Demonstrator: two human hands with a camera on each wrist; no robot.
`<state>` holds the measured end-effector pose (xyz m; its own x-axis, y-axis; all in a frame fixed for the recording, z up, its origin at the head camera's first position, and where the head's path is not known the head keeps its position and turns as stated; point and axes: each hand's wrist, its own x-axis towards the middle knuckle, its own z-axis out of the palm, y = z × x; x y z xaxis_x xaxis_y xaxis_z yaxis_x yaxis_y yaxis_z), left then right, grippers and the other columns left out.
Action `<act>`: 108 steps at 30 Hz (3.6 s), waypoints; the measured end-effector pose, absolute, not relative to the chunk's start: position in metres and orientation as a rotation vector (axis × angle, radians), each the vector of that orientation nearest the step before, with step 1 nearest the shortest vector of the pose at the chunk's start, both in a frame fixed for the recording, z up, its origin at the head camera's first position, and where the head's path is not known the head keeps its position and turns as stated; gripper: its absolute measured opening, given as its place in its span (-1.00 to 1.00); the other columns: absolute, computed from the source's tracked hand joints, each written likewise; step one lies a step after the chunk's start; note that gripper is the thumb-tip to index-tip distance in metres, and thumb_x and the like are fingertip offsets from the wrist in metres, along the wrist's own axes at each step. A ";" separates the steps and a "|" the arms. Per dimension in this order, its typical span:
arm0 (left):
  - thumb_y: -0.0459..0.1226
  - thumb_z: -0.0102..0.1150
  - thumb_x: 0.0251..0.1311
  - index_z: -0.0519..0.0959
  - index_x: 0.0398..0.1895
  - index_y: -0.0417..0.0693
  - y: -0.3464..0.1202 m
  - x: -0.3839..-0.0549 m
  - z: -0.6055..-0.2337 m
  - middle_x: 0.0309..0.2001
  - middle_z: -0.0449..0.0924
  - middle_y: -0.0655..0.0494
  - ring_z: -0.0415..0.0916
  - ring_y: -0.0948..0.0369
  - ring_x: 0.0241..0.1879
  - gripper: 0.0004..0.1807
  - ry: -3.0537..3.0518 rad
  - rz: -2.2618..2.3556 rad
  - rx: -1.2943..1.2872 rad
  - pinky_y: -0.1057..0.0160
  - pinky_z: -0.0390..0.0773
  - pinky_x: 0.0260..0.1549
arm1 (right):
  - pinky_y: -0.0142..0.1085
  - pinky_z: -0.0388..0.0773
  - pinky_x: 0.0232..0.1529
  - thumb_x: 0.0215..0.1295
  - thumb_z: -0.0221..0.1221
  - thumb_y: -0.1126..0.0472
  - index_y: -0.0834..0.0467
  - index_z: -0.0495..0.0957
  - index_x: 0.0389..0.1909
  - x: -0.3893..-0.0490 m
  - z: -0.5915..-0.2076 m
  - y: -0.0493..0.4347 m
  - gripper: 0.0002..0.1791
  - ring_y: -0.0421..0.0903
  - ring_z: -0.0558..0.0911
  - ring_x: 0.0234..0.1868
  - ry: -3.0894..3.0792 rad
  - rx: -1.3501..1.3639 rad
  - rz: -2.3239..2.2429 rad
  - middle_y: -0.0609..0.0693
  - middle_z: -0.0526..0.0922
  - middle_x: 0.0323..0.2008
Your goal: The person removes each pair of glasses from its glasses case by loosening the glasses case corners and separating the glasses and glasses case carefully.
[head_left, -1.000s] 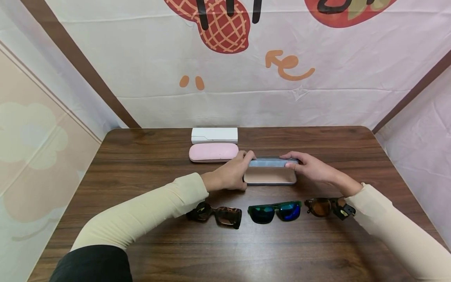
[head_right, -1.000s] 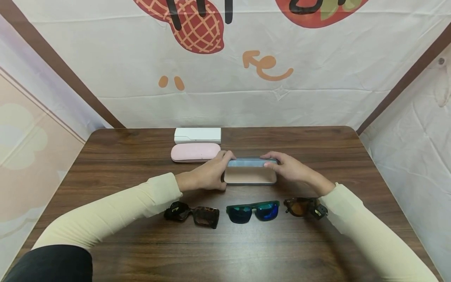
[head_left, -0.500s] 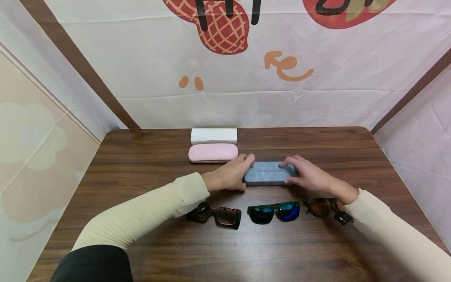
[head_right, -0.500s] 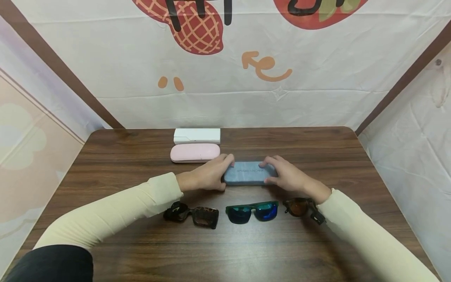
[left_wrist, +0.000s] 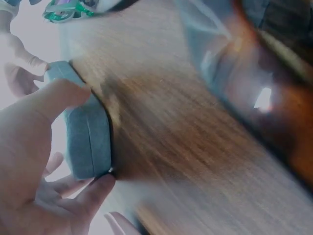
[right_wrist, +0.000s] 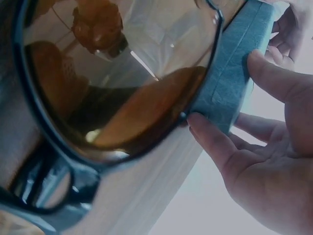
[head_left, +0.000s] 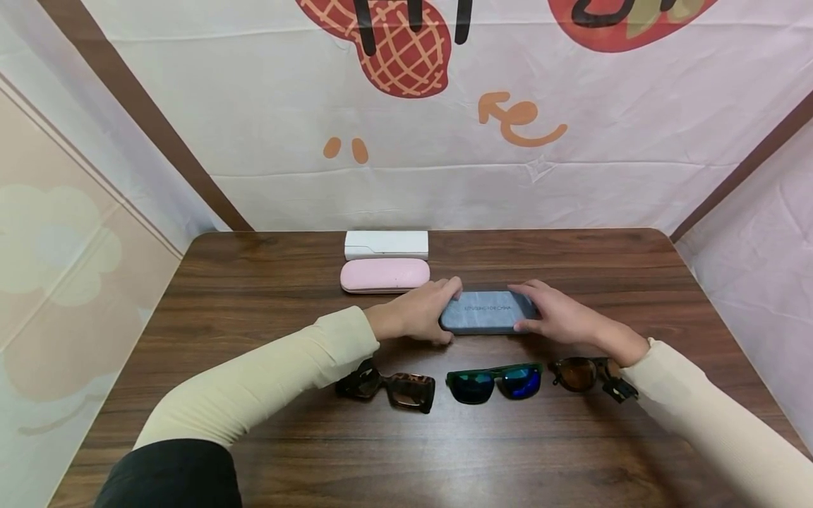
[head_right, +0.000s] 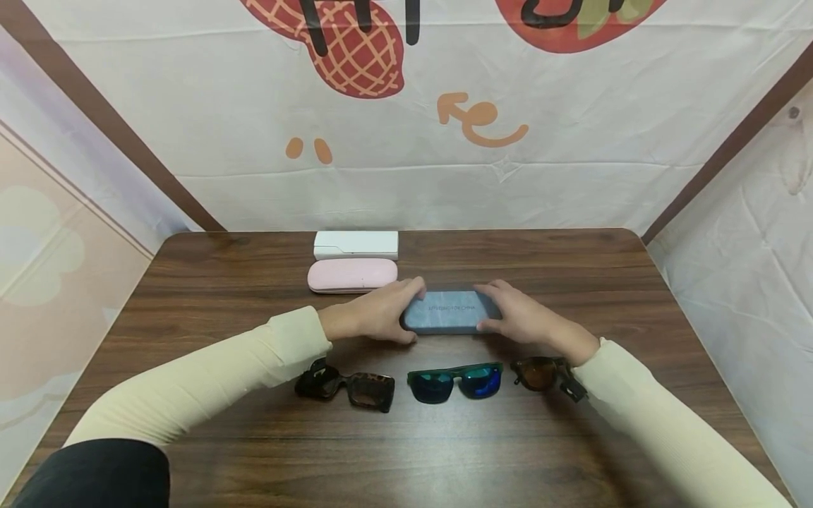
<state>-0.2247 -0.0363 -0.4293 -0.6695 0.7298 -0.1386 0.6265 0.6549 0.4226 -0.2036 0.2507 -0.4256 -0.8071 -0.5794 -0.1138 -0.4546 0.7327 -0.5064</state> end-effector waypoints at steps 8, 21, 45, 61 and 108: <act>-0.10 0.51 0.13 0.27 0.06 -0.05 -0.035 -0.227 -0.429 -0.08 0.47 0.06 0.40 0.12 -0.15 -0.37 2.578 0.488 1.054 0.16 0.43 -0.11 | 0.13 0.48 0.15 0.31 0.39 0.14 0.40 0.23 0.47 -0.206 -0.423 0.250 -0.15 0.26 0.47 0.26 2.650 -0.819 -0.619 0.40 0.36 0.32; -0.13 0.54 0.09 0.27 0.01 -0.05 -0.034 -0.227 -0.428 -0.12 0.43 0.06 0.38 0.13 -0.16 -0.37 2.585 0.505 1.042 0.18 0.43 -0.14 | 0.10 0.51 0.13 0.19 0.45 0.28 0.41 0.28 0.42 -0.208 -0.422 0.244 -0.16 0.25 0.50 0.23 2.688 -0.811 -0.519 0.38 0.41 0.28; -0.10 0.52 0.11 0.26 0.35 -0.10 -0.036 -0.226 -0.419 0.12 0.45 -0.04 0.44 0.16 -0.02 -0.17 2.587 0.404 1.027 0.18 0.50 0.01 | 0.10 0.50 0.12 0.17 0.48 0.23 0.33 0.32 0.43 -0.208 -0.414 0.242 -0.16 0.23 0.49 0.24 2.678 -0.794 -0.516 0.34 0.42 0.30; -0.14 0.51 0.12 0.31 0.38 -0.10 -0.052 -0.221 -0.410 0.15 0.45 -0.07 0.47 0.13 -0.01 -0.19 2.572 0.491 1.017 0.15 0.51 0.02 | 0.06 0.52 0.09 0.21 0.46 0.18 0.34 0.31 0.44 -0.205 -0.403 0.234 -0.16 0.16 0.52 0.19 2.649 -0.846 -0.518 0.32 0.43 0.28; -0.38 0.58 -0.10 0.38 0.22 -0.30 -0.164 -0.198 -0.414 0.11 0.48 -0.18 0.44 -0.02 0.11 -0.22 2.643 0.723 0.997 -0.06 0.41 0.17 | -0.10 0.52 0.17 0.21 0.45 -0.02 0.27 0.32 0.46 -0.205 -0.405 0.124 -0.11 0.00 0.56 0.13 2.627 -0.980 -0.369 0.20 0.47 0.27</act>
